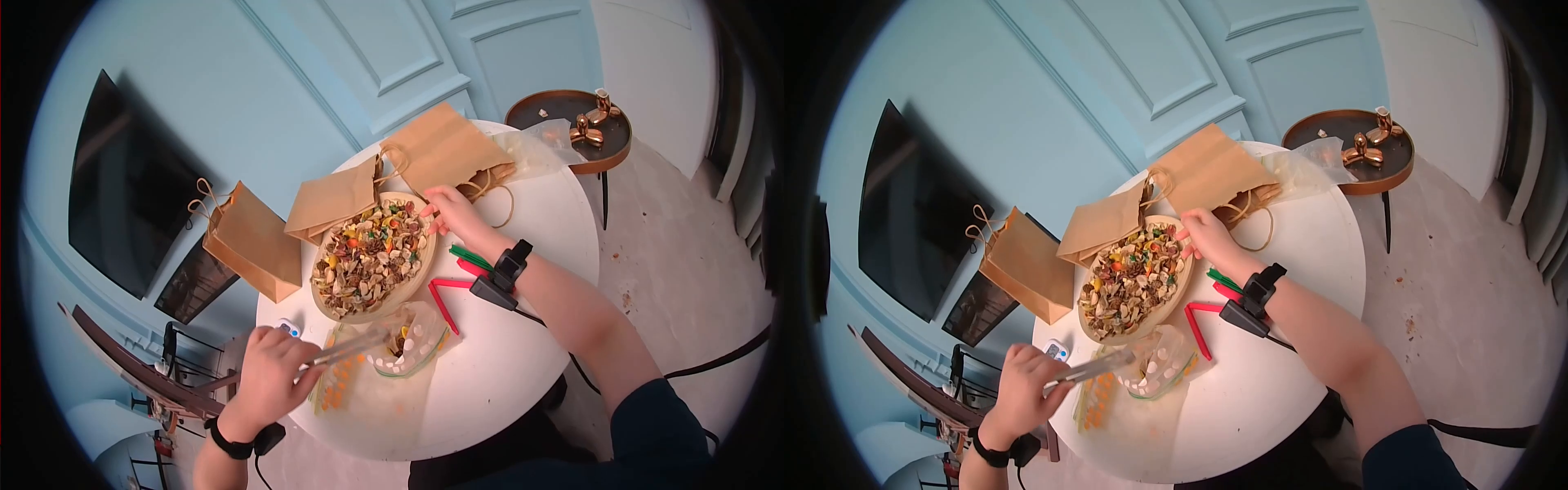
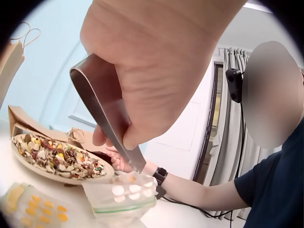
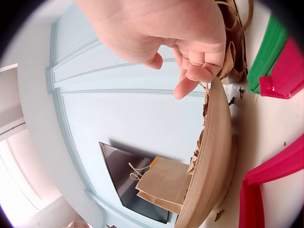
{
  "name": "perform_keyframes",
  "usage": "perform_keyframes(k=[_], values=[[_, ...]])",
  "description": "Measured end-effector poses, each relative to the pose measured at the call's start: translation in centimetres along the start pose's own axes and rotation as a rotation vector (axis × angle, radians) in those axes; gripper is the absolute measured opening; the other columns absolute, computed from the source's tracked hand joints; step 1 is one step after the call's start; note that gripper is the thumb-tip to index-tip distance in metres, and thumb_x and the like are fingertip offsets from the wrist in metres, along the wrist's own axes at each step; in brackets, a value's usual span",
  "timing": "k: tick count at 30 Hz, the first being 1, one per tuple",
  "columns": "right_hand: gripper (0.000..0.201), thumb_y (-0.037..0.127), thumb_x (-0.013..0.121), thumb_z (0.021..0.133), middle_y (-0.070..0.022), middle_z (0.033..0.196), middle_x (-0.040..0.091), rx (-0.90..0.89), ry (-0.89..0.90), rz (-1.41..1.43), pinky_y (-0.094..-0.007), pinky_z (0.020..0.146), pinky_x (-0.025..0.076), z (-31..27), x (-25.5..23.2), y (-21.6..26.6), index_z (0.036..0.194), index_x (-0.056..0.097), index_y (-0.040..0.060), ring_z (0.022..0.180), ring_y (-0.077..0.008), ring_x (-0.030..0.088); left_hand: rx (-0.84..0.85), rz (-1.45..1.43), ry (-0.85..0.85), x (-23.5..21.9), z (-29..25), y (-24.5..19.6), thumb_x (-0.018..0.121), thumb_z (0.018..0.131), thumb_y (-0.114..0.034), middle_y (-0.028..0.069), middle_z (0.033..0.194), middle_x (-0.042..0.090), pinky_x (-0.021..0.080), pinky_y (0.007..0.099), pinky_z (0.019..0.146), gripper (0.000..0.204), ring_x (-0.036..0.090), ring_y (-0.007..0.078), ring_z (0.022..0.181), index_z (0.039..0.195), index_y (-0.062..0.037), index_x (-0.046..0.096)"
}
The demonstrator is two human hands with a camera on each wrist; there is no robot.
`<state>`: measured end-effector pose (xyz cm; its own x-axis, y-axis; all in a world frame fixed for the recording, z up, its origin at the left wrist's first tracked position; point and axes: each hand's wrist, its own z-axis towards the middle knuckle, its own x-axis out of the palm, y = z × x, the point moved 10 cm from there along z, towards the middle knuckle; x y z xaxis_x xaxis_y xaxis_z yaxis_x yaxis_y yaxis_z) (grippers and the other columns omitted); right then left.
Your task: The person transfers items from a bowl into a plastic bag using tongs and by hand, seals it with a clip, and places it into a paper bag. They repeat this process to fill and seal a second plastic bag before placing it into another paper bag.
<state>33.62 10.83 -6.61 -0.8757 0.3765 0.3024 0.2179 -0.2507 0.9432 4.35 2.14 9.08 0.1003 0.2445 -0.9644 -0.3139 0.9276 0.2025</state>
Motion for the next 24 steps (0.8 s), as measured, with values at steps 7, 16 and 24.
perform_keyframes(k=[7, 16, 24], values=[[0.036, 0.027, 0.040, 0.097, -0.0096, 0.096, 0.060, 0.017, -0.011, -0.012, -0.0231, 0.055, 0.042, -0.2, 0.1, 0.1, 0.123, 0.044, 0.0017, 0.063, -0.0116, 0.058, -0.009, 0.014, -0.044, -0.3, -0.4, 0.5, 0.072, 0.071, -0.018, 0.0048, 0.075, 0.060, 0.038, 0.0386, 0.077, 0.021, 0.054, 0.0263, 0.077, 0.086, -0.0073, 0.062], [0.037, 0.028, 0.040, 0.097, -0.0103, 0.098, 0.059, 0.032, -0.006, -0.005, -0.0231, 0.055, 0.042, -0.1, 0.0, 0.0, 0.124, 0.042, 0.0023, 0.063, -0.0114, 0.058, -0.014, 0.257, -0.090, 4.9, 7.9, 7.1, 0.069, 0.073, -0.023, 0.0050, 0.074, 0.060, 0.039, 0.0378, 0.078, 0.020, 0.054, 0.0244, 0.079, 0.080, -0.0080, 0.059], [0.036, 0.027, 0.040, 0.097, -0.0101, 0.097, 0.059, 0.018, 0.004, 0.019, -0.0230, 0.055, 0.042, -0.1, 0.1, 0.1, 0.123, 0.043, 0.0016, 0.064, -0.0116, 0.058, 0.015, 0.274, -0.043, 8.3, 10.6, 9.1, 0.069, 0.074, -0.022, 0.0053, 0.074, 0.060, 0.039, 0.0374, 0.081, 0.018, 0.055, 0.0247, 0.081, 0.080, -0.0080, 0.060]])
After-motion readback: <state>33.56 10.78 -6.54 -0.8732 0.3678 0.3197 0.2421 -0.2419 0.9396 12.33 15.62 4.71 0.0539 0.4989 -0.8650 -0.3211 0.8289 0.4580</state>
